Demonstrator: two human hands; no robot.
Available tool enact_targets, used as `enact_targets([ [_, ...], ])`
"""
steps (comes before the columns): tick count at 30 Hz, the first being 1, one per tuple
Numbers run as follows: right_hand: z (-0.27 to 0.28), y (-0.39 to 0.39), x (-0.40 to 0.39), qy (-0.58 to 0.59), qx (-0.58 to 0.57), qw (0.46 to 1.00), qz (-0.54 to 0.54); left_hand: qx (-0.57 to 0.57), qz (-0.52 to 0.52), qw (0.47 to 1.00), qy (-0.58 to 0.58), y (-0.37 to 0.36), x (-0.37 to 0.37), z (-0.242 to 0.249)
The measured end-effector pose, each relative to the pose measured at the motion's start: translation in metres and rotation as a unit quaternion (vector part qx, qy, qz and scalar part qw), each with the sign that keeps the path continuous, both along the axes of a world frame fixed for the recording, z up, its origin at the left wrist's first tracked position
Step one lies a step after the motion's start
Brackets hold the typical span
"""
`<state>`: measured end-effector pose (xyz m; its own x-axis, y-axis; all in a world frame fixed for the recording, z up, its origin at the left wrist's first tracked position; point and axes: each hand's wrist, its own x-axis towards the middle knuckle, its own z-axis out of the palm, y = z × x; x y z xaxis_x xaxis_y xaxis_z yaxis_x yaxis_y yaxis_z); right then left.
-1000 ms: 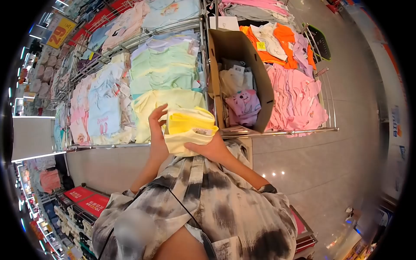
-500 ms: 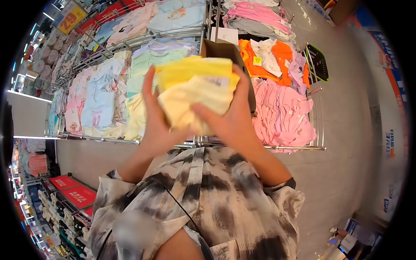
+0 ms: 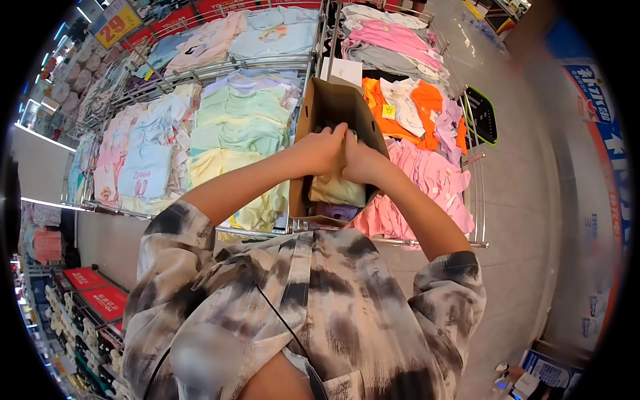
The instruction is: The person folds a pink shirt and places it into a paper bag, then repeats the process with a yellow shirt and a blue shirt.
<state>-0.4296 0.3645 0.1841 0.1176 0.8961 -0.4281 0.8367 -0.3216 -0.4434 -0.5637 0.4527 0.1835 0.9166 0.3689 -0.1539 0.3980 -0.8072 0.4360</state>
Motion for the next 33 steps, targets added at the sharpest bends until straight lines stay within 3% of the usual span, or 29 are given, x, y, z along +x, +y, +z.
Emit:
enact_targets([
  [1, 0.003, 0.001, -0.001, -0.027, -0.068, 0.997, 0.011, 0.005, -0.029, 1.0, 0.005, 0.004, 0.004, -0.009],
  [5, -0.01, -0.006, -0.004, -0.181, -0.059, 0.977, 0.095, 0.055, -0.011, 0.997, 0.06, -0.004, 0.018, -0.025],
  [6, 0.005, -0.009, -0.01, -0.188, -0.054, 0.978, 0.072, 0.11, -0.015, 0.994, 0.003, -0.007, 0.015, -0.022],
  [8, 0.015, -0.025, -0.013, -0.179, 0.128, 0.973, 0.076, 0.22, -0.022, 0.969, -0.108, -0.016, -0.002, -0.004],
  [11, 0.058, -0.044, -0.021, -0.051, 0.389, 0.919, 0.039, 0.17, 0.069, 0.936, -0.299, -0.025, -0.032, 0.036],
  [13, 0.068, -0.053, -0.014, -0.063, 0.454, 0.886, -0.069, 0.068, 0.163, 0.937, -0.303, -0.022, -0.05, 0.032],
  [15, 0.06, -0.056, -0.003, -0.018, 0.434, 0.875, -0.215, -0.039, 0.24, 0.931, -0.272, -0.023, -0.062, 0.024],
  [16, 0.057, -0.054, 0.004, -0.015, 0.37, 0.9, -0.23, -0.093, 0.27, 0.928, -0.24, -0.024, -0.067, 0.02],
  [20, 0.029, -0.046, 0.023, 0.133, 0.183, 0.951, -0.21, -0.233, 0.338, 0.892, -0.19, -0.022, -0.081, -0.005],
  [23, -0.004, -0.041, 0.037, 0.209, 0.176, 0.938, -0.215, -0.422, 0.308, 0.832, -0.189, -0.018, -0.083, -0.029],
  [27, 0.009, -0.032, 0.024, 0.28, 0.194, 0.906, -0.25, -0.393, 0.276, 0.844, -0.239, -0.012, -0.078, -0.038],
  [29, 0.019, -0.031, 0.018, 0.301, 0.226, 0.884, -0.278, -0.427, 0.245, 0.823, -0.283, -0.005, -0.071, -0.052],
  [31, 0.024, -0.033, 0.023, 0.312, 0.263, 0.863, -0.297, -0.477, 0.228, 0.806, -0.267, 0.002, -0.078, -0.013],
  [33, 0.058, -0.032, 0.001, 0.361, 0.297, 0.804, -0.368, -0.437, 0.193, 0.831, -0.284, 0.016, -0.086, 0.02],
])
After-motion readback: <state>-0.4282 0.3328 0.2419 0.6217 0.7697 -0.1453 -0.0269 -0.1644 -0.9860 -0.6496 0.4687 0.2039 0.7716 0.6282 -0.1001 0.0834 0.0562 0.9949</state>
